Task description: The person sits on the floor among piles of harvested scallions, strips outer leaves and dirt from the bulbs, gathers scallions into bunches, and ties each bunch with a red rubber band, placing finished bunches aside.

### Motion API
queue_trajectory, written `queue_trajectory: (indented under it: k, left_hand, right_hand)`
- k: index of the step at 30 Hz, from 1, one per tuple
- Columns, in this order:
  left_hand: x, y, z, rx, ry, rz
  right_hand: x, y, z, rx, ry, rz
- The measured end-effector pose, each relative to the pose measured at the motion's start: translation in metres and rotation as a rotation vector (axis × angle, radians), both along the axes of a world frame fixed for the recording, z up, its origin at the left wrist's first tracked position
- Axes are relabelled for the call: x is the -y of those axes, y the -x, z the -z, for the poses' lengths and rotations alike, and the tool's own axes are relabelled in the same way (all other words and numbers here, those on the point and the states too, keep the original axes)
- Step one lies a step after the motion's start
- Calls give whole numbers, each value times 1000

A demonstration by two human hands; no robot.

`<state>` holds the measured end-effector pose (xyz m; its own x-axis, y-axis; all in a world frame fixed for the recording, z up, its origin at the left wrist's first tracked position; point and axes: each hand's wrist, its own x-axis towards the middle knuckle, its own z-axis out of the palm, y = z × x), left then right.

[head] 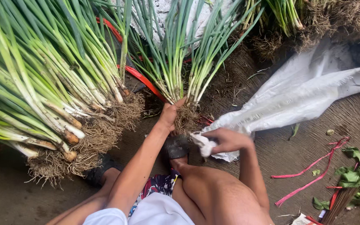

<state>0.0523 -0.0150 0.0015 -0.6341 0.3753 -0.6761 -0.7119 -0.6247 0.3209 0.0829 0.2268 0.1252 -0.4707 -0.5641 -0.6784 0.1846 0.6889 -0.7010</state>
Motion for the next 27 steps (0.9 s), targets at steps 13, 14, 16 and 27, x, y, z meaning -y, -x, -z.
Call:
queue_trajectory:
  k: [13,14,16,27]
  left_hand:
    - [21,33,-37,-357,89,86]
    - [27,39,-43,-452,177,78]
    - [41,52,-56,-616,371,153]
    - [51,54,-78,-616,855,479]
  right_hand:
    - [46,103,64,88,376,980]
    - [52,108,53,53,560,898]
    - [60,114,27,-83,520,789]
    - [142,119,30,235,209,927]
